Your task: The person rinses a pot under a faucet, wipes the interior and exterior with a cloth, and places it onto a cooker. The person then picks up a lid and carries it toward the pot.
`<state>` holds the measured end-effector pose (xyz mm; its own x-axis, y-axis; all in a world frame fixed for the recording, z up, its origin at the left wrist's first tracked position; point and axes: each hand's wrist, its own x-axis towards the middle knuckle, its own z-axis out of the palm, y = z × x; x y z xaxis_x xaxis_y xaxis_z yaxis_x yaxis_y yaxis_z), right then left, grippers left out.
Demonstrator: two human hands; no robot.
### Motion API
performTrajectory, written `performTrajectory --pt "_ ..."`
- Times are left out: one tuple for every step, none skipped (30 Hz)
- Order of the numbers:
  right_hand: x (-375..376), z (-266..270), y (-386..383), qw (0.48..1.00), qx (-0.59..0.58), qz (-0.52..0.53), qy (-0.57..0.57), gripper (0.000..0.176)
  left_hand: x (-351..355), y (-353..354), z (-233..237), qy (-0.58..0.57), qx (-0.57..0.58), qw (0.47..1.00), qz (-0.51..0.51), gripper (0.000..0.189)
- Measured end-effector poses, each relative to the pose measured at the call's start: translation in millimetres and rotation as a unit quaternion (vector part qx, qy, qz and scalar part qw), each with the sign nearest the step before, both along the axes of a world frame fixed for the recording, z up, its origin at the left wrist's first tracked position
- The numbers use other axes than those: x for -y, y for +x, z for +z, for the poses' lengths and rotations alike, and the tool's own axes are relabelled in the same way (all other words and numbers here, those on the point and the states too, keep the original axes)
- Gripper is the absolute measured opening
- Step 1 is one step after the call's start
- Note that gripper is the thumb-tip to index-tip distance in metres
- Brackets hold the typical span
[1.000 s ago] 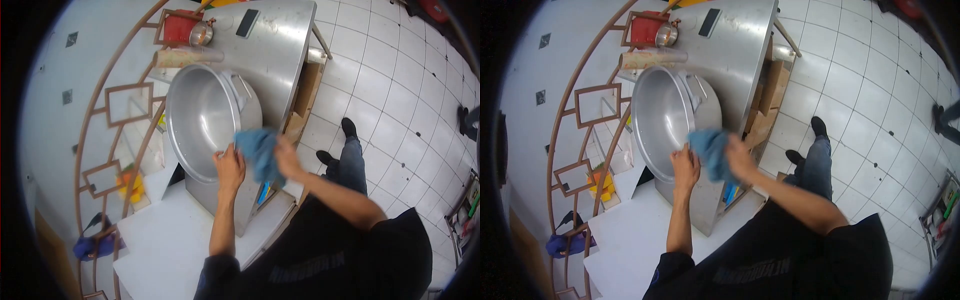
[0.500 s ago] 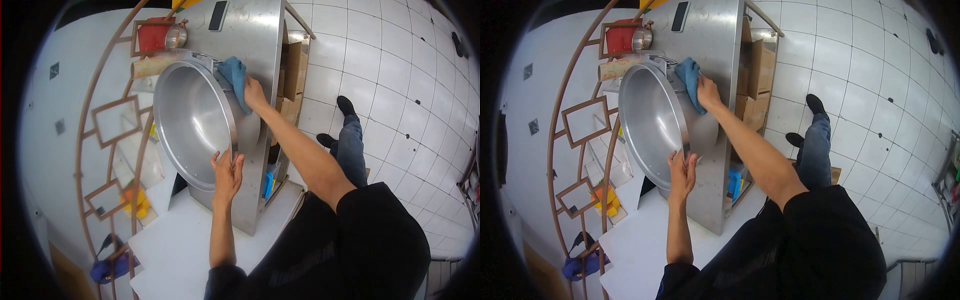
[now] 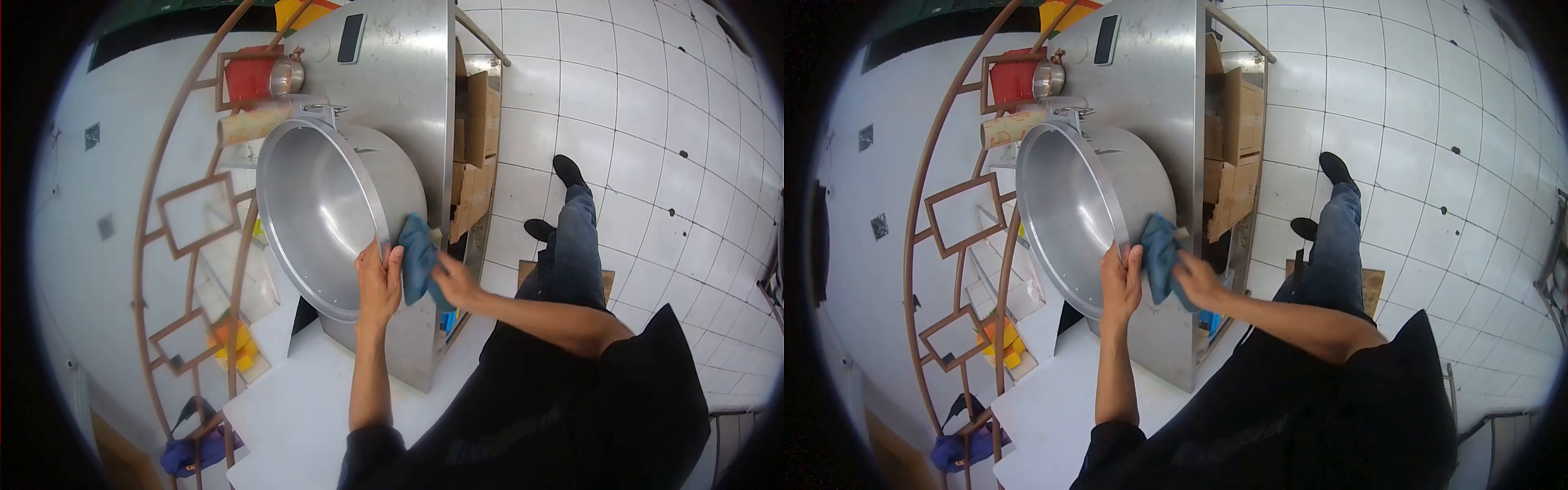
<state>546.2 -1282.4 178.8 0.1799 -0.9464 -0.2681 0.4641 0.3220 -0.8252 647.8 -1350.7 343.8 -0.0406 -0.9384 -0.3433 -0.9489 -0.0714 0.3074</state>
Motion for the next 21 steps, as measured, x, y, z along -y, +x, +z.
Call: performTrajectory --pt "1.4 2.7 -6.7 0.992 0.081 0.048 0.083 0.061 1.4 0.8 4.1 0.016 -0.035 0.999 0.008 0.037" --pt "17.2 -2.7 -13.2 0.982 0.157 -0.024 0.099 0.060 0.8 2.6 7.3 0.031 -0.070 0.997 0.019 0.042" --pt "52.1 6.7 -32.6 0.961 0.233 -0.092 0.115 0.060 -6.0 6.5 12.4 0.028 -0.072 0.997 0.021 0.042" --pt "86.1 31.5 -56.2 0.957 0.263 -0.094 0.079 0.057 -17.5 11.5 19.9 -0.022 -0.016 0.999 -0.033 0.044" --pt "120.3 56.7 -72.2 0.950 0.294 -0.099 0.044 0.055 -28.1 17.1 28.5 -0.072 0.041 0.993 -0.089 0.045" --pt "154.0 69.6 -72.0 0.963 0.248 -0.108 -0.010 0.052 -36.9 27.1 28.7 -0.076 0.042 0.992 -0.091 0.045" --pt "186.0 79.6 -66.3 0.971 0.199 -0.117 -0.065 0.049 -45.2 41.2 19.3 -0.057 0.057 0.991 -0.111 0.043" --pt "213.5 86.2 -55.2 0.983 0.122 -0.089 -0.106 0.049 -53.5 51.8 10.1 -0.035 0.071 0.989 -0.127 0.040" --pt "227.2 91.7 -43.0 0.987 0.045 -0.060 -0.144 0.049 -56.7 57.8 3.2 -0.036 0.070 0.989 -0.125 0.040" --pt "219.6 92.5 -28.5 0.987 0.043 -0.061 -0.146 0.049 -54.0 62.2 -4.7 -0.034 0.060 0.990 -0.127 0.037" --pt "201.2 93.2 -11.1 0.981 -0.033 -0.108 -0.159 0.051 -51.2 64.7 -9.4 -0.033 0.050 0.990 -0.129 0.033" --pt "176.8 93.2 5.8 0.967 -0.106 -0.157 -0.168 0.052 -52.5 64.7 -11.2 -0.034 0.050 0.989 -0.133 0.033" --pt "131.7 91.7 12.8 0.971 -0.083 -0.168 -0.147 0.059 -53.0 63.1 -14.5 -0.068 0.020 0.989 -0.130 0.029" --pt "79.8 85.5 18.2 0.963 -0.053 -0.192 -0.184 0.066 -50.5 62.3 -18.2 -0.102 -0.012 0.987 -0.127 0.026" --pt "29.1 61.0 39.9 0.962 -0.026 -0.162 -0.219 0.071 -47.3 66.3 -17.4 -0.102 -0.013 0.986 -0.129 0.026" --pt "23.7 63.1 41.0 0.961 -0.028 -0.164 -0.220 0.071 -42.6 71.8 -15.2 -0.111 -0.018 0.971 -0.210 0.025" --pt "20.3 66.7 39.1 0.950 -0.079 -0.162 -0.255 0.073 -40.0 74.3 -14.7 -0.120 -0.024 0.949 -0.290 0.025" --pt "18.4 71.4 36.1 0.936 -0.128 -0.156 -0.289 0.075 -41.7 70.4 -15.6 -0.120 -0.026 0.949 -0.289 0.025" --pt "48.2 82.2 34.4 0.948 -0.116 -0.182 -0.236 0.075 -44.9 62.8 -15.0 -0.111 -0.018 0.967 -0.227 0.025" --pt "102.7 94.5 29.1 0.956 -0.102 -0.208 -0.181 0.075 -46.2 58.4 -13.6 -0.102 -0.008 0.981 -0.163 0.025" --pt "157.1 103.4 9.9 0.959 -0.128 -0.187 -0.173 0.073 -43.8 57.3 -13.4 -0.102 -0.008 0.981 -0.164 0.025"
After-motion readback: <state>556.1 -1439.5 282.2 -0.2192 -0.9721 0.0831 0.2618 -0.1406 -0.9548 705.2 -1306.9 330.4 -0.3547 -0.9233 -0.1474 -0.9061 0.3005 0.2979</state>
